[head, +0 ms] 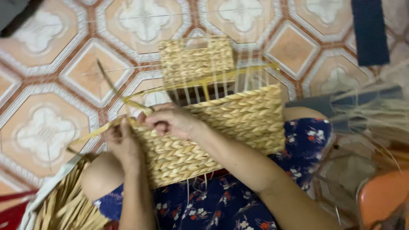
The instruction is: The person weaves a rectangular basket by hand, interlacing dried palm strips through a vertical wire frame. They repeatedly pull new strips through the weave, tighten them, and adjust the basket's position to continue building the sides.
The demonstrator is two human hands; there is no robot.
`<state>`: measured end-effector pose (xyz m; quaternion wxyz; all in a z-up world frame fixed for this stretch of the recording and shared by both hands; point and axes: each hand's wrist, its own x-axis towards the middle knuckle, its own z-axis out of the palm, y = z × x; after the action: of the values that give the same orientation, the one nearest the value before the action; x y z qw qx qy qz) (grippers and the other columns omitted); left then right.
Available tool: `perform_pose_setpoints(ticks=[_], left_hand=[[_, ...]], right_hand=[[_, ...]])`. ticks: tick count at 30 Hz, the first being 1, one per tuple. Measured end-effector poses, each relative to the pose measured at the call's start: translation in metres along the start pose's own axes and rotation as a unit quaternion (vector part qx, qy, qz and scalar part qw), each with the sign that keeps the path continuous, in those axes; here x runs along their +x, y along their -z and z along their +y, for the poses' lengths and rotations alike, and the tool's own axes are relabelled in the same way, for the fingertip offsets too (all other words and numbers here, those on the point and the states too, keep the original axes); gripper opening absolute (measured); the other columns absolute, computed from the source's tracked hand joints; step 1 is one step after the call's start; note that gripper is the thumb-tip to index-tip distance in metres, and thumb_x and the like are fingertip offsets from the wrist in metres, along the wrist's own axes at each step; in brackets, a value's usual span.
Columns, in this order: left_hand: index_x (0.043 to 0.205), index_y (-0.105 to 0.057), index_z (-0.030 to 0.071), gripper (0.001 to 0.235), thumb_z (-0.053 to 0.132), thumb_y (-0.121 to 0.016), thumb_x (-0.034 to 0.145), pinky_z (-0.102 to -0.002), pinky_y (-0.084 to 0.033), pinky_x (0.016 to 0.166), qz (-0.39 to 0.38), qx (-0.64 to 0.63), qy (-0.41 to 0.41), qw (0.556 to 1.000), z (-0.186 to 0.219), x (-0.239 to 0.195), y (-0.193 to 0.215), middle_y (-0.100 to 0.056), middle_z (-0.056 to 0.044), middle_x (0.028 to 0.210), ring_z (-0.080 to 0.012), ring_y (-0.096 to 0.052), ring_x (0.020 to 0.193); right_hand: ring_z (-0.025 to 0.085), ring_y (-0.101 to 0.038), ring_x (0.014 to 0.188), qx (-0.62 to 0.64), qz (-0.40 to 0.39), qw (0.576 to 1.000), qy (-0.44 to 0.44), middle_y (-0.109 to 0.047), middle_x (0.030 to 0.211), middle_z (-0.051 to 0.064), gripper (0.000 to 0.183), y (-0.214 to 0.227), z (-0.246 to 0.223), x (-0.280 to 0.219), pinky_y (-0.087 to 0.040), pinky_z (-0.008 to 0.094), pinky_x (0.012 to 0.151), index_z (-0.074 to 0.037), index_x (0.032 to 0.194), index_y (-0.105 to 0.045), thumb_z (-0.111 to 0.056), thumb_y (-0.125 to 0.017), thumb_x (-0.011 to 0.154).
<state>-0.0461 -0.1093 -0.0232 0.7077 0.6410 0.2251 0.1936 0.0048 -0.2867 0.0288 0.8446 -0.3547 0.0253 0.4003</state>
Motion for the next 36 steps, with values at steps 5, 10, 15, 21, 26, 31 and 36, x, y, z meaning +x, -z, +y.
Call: perform_pose_setpoints(ticks=[5,10,15,21,26,31,36], left_hand=[[0.114,-0.060,-0.004,0.008,0.001,-0.062,0.108,-0.025,-0.053,0.081,-0.031,-0.005,-0.042,0.999,0.006,-0.002,0.006,-0.068,-0.009,0.107,-0.0120,-0.064,0.091],[0.111,-0.061,-0.009,0.008,-0.002,-0.058,0.114,-0.026,-0.050,0.085,-0.075,0.022,-0.087,0.993,0.000,0.003,0.015,-0.067,-0.011,0.105,-0.0130,-0.059,0.090],[0.114,-0.060,-0.010,0.005,-0.005,-0.059,0.113,-0.027,-0.054,0.089,-0.076,0.017,-0.109,0.991,-0.002,0.004,0.012,-0.068,-0.014,0.111,-0.0151,-0.063,0.096],[0.118,-0.055,-0.004,0.013,0.010,-0.056,0.117,-0.023,-0.044,0.071,-0.048,0.129,-0.048,0.989,0.033,-0.021,-0.003,-0.064,-0.007,0.101,-0.0097,-0.056,0.085],[0.122,-0.052,0.004,0.008,0.008,-0.055,0.115,-0.022,-0.051,0.078,-0.033,0.031,-0.048,0.998,0.036,-0.020,-0.009,-0.065,-0.005,0.106,-0.0097,-0.060,0.090],[0.113,-0.050,0.004,0.011,0.011,-0.054,0.120,-0.018,-0.039,0.070,-0.037,0.029,-0.071,0.996,0.023,-0.015,0.001,-0.055,-0.002,0.094,-0.0067,-0.047,0.078],[0.121,-0.054,0.011,0.010,0.021,-0.054,0.117,-0.018,-0.048,0.073,0.012,0.106,-0.030,0.994,0.019,-0.006,0.001,-0.065,0.001,0.102,-0.0046,-0.061,0.085]], right_hand=[[0.007,-0.055,0.068,0.143,-0.031,0.985,0.089,-0.067,0.088,0.005,0.014,0.012,0.004,-0.044,-0.050,0.022,0.063,0.003,0.101,-0.070,-0.007,-0.062,0.096],[0.010,-0.049,0.060,0.114,-0.016,0.974,0.197,-0.061,0.078,0.004,0.016,0.042,-0.007,-0.088,-0.045,0.022,0.055,0.000,0.101,-0.068,-0.013,-0.061,0.103],[0.008,-0.041,0.056,0.118,0.008,0.949,0.291,-0.047,0.069,-0.004,0.011,0.067,-0.025,-0.147,-0.038,0.019,0.048,-0.004,0.109,-0.065,-0.013,-0.060,0.107],[0.007,-0.048,0.057,0.076,0.183,0.904,0.379,-0.051,0.071,-0.003,0.014,0.137,-0.067,-0.277,-0.043,0.020,0.048,-0.005,0.116,-0.064,-0.013,-0.055,0.108],[0.007,-0.053,0.062,0.158,0.297,0.824,0.455,-0.060,0.081,-0.001,0.028,0.202,-0.051,-0.371,-0.047,0.023,0.054,-0.008,0.119,-0.065,-0.030,-0.053,0.108],[0.008,-0.050,0.056,0.147,0.518,0.667,0.515,-0.057,0.072,-0.003,0.021,0.335,-0.041,-0.439,-0.044,0.025,0.051,-0.009,0.107,-0.069,-0.028,-0.060,0.111],[0.008,-0.052,0.066,-0.132,0.798,0.496,0.316,-0.066,0.082,-0.004,0.012,0.449,-0.016,-0.454,-0.040,0.027,0.057,-0.011,0.107,-0.079,-0.013,-0.069,0.103]])
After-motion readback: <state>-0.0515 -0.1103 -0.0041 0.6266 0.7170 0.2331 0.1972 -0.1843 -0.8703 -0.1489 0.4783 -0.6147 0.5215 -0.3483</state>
